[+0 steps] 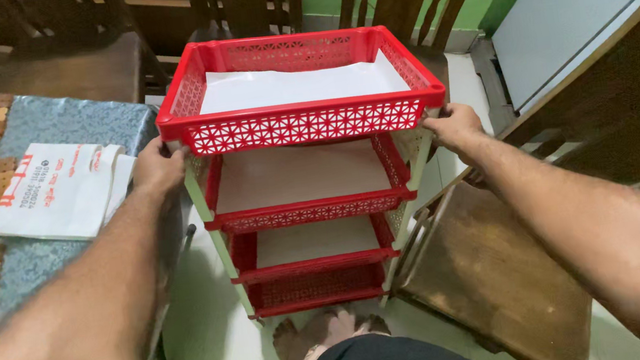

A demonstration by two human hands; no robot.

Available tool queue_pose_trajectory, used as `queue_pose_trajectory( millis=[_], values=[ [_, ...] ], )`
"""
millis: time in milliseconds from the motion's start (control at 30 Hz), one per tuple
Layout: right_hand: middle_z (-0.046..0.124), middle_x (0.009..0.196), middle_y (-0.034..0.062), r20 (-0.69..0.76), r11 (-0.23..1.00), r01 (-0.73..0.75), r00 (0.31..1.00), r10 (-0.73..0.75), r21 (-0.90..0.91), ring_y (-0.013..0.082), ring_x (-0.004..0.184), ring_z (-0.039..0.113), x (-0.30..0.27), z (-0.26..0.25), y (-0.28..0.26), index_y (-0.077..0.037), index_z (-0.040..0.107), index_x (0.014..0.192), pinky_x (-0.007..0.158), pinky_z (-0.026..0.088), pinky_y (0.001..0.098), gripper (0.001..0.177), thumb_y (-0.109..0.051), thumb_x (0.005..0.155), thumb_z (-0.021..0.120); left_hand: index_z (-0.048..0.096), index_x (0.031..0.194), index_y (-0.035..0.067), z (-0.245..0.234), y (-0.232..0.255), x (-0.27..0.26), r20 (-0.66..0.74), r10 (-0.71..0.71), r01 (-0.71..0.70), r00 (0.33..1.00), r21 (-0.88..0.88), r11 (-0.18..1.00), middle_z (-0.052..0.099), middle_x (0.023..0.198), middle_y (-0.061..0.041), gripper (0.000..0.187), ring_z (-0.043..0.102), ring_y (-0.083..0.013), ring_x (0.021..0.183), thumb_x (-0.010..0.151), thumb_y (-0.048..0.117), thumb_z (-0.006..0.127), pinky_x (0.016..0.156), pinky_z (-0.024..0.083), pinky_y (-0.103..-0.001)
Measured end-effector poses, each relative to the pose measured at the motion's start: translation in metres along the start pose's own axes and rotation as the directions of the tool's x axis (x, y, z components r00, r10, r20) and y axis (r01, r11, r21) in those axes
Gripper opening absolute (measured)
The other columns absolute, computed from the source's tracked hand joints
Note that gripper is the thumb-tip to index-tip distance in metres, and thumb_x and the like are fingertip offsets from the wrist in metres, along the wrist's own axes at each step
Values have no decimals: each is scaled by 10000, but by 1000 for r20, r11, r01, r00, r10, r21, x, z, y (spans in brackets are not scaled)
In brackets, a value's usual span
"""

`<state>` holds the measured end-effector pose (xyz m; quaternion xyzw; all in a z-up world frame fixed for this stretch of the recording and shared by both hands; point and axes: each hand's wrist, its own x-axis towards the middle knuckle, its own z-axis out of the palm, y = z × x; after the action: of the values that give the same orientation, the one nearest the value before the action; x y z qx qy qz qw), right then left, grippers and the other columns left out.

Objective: The person assembles a multi-tier plastic storage rack by connecting white side panels to red basket trays. They insert the side panels into the corners of each basket, stack the baskets vertically, and secure the structure. The person then places the completed rack on a table.

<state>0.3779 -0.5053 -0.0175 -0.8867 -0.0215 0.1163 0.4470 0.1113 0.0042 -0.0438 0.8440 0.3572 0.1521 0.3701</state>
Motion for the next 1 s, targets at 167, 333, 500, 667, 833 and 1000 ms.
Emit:
queue_pose_trajectory(
  millis=[167, 333, 500, 667, 833, 1000],
  values=[
    [749, 904, 37, -125, 994, -22, 992, 9, -103, 136, 735, 698, 33, 17, -10, -80, 760, 1093, 680, 564, 313, 368, -359, 863, 823, 652, 1322, 115, 11, 14, 47, 24, 19, -20, 1000, 55, 998, 701, 1249, -170, 473, 655, -339, 1169, 912, 329, 752, 1006, 498, -438],
    [753, 939, 66, -191, 982, -73, 981, 39, -173, 159, 781, 675, 47, 25, -18, -77, 759, 1099, 721, 541, 349, 396, -399, 882, 835, 640, 1347, 193, 18, 33, 76, 93, -29, 30, 995, -4, 1000, 714, 1246, -107, 457, 674, -299, 1163, 925, 350, 716, 1017, 499, -410],
    [761, 984, 78, -237, 961, -118, 970, 57, -250, 188, 854, 703, 63, 27, -19, -91, 759, 1125, 808, 542, 370, 367, -373, 895, 804, 593, 1391, 226, 31, 50, 99, 124, -71, 77, 990, -46, 996, 684, 1291, -90, 478, 646, -273, 1200, 944, 362, 692, 1039, 475, -398],
    [772, 1044, 54, -202, 988, -44, 979, 13, -151, 166, 921, 721, 101, 33, -14, -102, 753, 1144, 836, 545, 343, 370, -344, 868, 796, 604, 1396, 204, 48, 53, 133, 108, -35, 37, 994, -14, 999, 691, 1308, -98, 458, 640, -275, 1223, 970, 357, 675, 1066, 465, -404],
    [772, 1062, 93, -160, 950, 6, 985, -59, -312, 230, 953, 732, 113, 27, -29, -102, 757, 1133, 881, 544, 370, 419, -415, 859, 806, 589, 1410, 207, 59, 66, 158, 96, -130, 132, 987, -21, 991, 673, 1314, -101, 462, 631, -273, 1218, 972, 331, 667, 1065, 455, -415],
    [764, 1014, 137, -85, 874, 21, 994, -71, -485, 303, 952, 724, 108, 17, -40, -133, 773, 1113, 877, 544, 423, 492, -543, 842, 779, 610, 1397, 188, 72, 82, 173, 69, -158, 158, 985, 2, 987, 684, 1293, -126, 433, 651, -286, 1204, 979, 284, 667, 1066, 475, -420]
  ],
)
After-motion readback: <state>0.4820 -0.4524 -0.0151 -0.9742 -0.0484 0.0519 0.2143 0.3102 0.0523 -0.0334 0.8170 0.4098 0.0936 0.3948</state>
